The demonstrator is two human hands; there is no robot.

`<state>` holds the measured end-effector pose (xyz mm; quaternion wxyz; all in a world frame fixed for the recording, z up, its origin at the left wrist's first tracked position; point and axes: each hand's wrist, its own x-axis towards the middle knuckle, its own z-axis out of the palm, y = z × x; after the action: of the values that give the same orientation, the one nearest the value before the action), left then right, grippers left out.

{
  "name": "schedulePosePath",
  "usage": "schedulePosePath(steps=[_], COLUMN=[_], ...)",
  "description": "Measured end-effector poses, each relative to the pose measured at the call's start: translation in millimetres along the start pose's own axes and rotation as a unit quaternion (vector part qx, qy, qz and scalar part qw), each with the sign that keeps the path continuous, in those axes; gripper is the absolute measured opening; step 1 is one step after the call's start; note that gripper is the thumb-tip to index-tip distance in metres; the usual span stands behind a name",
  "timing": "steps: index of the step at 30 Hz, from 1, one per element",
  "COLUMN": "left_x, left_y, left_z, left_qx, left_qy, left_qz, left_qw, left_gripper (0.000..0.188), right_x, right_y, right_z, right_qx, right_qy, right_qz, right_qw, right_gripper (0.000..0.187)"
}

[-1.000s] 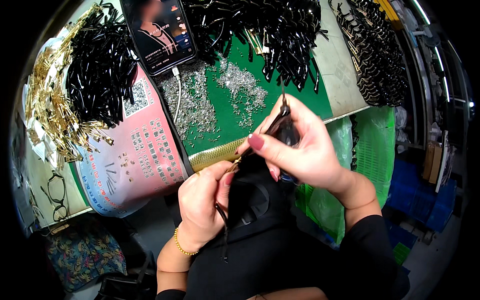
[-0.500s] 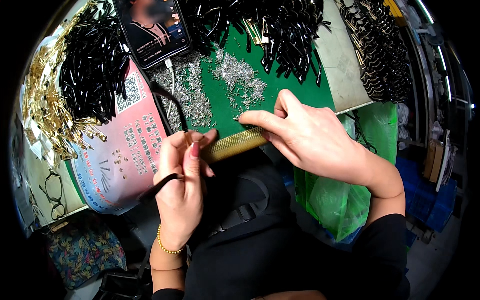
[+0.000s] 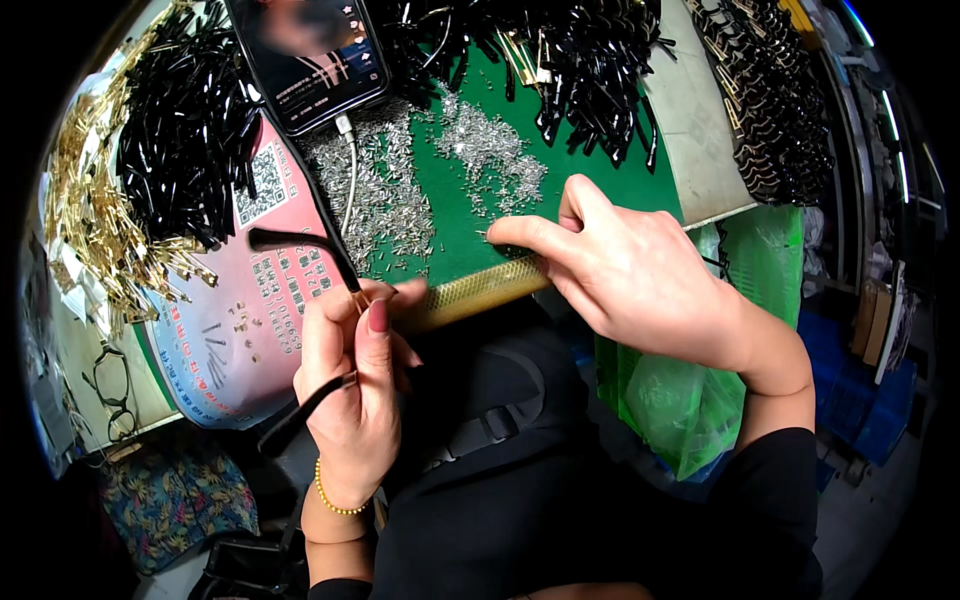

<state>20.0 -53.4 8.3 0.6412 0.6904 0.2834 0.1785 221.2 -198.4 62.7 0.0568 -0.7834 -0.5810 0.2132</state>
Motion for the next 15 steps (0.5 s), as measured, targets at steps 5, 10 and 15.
schedulePosePath(steps=[5,10,15], left_x=[6.1,6.5,6.7], left_y=[5.6,2.4,-0.9], left_z=[-2.6,-4.6,-5.2], left_qx=[0.011,-0.004,0.016], left_qy=[0.003,0.001,0.0], left_qz=[-0.038,-0.03,0.001], left_qw=[0.999,1.0,1.0], left_gripper=[0.024,0.024,0.024], right_x=[9.4,24.9,33.1], right_y=[-3.9,-25.0,-42.6], right_z=[-6.9,-10.4,-21.4], right_qx=[-0.006,0.357,0.521], right_qy=[-0.056,-0.13,-0.236], right_qz=[0.006,0.006,0.111], right_qw=[0.998,0.925,0.813], right_gripper=[0.047,0.041,0.042])
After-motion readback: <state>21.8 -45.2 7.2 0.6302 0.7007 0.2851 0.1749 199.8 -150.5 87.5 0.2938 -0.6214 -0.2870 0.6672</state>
